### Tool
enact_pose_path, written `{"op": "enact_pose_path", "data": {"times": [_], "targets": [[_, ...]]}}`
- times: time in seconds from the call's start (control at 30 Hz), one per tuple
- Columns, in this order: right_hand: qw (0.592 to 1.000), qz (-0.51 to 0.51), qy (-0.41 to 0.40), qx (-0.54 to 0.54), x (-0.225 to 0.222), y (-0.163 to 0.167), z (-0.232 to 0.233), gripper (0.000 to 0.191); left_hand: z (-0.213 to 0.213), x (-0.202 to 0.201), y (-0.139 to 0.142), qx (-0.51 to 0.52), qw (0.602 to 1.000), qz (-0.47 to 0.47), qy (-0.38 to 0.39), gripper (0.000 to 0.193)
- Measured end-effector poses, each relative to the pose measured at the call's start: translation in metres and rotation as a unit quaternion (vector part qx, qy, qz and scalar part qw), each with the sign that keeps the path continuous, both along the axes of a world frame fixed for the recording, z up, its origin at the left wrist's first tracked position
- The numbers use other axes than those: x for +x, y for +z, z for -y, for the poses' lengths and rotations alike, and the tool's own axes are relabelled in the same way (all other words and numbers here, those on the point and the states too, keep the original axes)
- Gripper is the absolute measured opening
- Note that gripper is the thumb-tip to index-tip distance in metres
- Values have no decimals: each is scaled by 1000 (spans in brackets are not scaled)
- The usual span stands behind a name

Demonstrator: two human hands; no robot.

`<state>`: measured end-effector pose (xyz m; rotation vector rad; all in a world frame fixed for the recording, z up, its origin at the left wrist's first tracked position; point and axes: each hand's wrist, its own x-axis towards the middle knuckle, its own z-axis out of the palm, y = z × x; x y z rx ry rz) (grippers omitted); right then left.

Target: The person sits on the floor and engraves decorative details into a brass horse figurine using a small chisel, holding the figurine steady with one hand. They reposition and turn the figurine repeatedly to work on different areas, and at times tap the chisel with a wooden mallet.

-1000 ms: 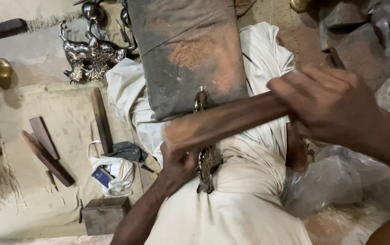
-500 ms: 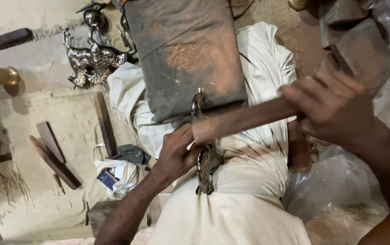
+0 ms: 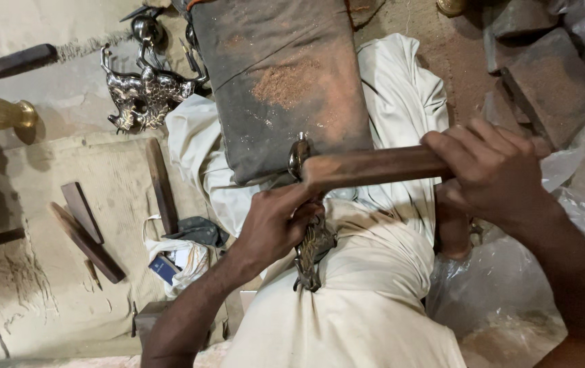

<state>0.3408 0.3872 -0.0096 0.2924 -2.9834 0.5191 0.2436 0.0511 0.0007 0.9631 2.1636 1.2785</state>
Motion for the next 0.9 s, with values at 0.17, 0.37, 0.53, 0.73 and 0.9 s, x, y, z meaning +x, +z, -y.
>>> {"op": "enact_pose_path", "data": {"times": [0.17, 0.37, 0.53, 0.73, 0.9], "targets": [[982, 60, -50, -170, 8, -11, 4, 60, -5, -1, 6, -13, 1000, -8, -7, 45], [981, 63, -45, -177, 12, -16, 6, 61, -11, -1, 6, -124, 992, -25, -8, 50], [988, 122, -85, -35, 3, -18, 10, 67, 0, 8, -5, 52, 993, 52, 90, 45], [993, 88, 8, 78, -33, -7, 19, 66, 15, 32, -29, 127, 960, 131, 210, 51], [968, 27, 103, 227, -72, 22, 22, 54, 21, 46, -44, 144, 958, 100, 225, 49]]}}
